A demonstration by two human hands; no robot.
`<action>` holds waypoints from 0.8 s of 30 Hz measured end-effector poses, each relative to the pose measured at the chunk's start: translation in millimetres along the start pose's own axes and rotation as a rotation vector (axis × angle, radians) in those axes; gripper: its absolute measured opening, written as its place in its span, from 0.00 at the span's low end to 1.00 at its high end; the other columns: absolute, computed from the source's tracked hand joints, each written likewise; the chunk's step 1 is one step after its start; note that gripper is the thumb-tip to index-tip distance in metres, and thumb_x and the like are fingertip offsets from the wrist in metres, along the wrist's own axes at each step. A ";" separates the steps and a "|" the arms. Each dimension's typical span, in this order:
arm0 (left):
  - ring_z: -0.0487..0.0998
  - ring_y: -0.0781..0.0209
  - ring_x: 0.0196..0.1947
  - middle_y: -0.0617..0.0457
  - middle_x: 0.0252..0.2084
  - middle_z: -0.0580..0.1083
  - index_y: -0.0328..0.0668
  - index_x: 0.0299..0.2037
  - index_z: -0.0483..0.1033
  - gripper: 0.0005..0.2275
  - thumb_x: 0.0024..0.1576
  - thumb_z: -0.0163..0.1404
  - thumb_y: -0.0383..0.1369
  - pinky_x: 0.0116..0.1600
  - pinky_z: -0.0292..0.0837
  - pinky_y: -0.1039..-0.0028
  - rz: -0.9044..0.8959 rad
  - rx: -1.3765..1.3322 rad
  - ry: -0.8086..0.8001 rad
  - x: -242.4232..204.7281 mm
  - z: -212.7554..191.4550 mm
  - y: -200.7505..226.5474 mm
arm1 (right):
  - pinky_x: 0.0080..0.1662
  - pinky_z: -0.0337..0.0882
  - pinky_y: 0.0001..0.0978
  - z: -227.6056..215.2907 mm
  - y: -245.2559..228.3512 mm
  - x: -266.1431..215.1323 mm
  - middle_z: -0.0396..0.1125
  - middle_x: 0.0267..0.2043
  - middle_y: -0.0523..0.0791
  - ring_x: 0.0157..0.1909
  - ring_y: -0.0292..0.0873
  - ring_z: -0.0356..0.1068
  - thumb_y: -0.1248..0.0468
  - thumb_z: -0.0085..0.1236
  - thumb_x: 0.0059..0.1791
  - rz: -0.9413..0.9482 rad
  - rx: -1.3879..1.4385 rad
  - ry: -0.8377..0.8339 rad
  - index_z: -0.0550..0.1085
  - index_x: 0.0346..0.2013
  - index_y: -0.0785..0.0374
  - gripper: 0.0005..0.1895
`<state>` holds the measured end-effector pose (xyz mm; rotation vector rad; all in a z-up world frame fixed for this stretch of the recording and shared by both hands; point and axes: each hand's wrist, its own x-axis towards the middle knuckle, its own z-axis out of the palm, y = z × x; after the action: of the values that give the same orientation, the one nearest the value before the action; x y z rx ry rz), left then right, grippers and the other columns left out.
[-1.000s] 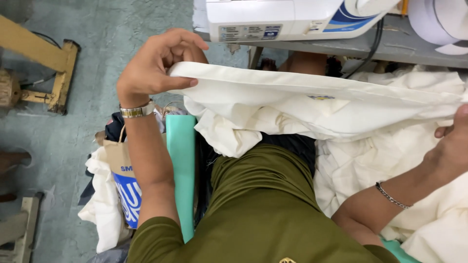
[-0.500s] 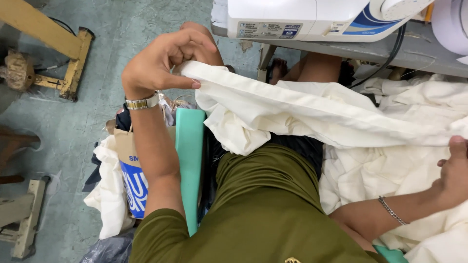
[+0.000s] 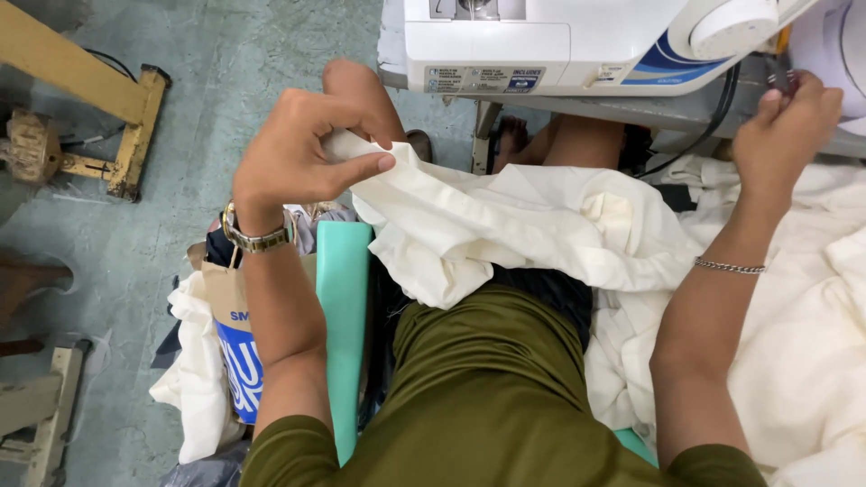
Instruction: Trimming loose threads from a white garment using thread snips at a sewing workstation.
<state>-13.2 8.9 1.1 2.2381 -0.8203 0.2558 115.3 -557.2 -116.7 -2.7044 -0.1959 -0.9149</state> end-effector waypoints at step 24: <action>0.72 0.55 0.36 0.45 0.38 0.78 0.27 0.43 0.85 0.10 0.75 0.65 0.29 0.41 0.59 0.68 0.122 0.160 0.148 -16.6 -46.2 -9.5 | 0.36 0.62 0.26 -88.8 -242.5 -46.1 0.67 0.27 0.40 0.28 0.35 0.61 0.60 0.70 0.47 -0.257 0.942 -0.698 0.74 0.30 0.63 0.13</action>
<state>-17.4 54.1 22.1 2.2868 -0.8837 0.5555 -24.3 -355.2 -24.5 -1.9767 -0.8705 0.1451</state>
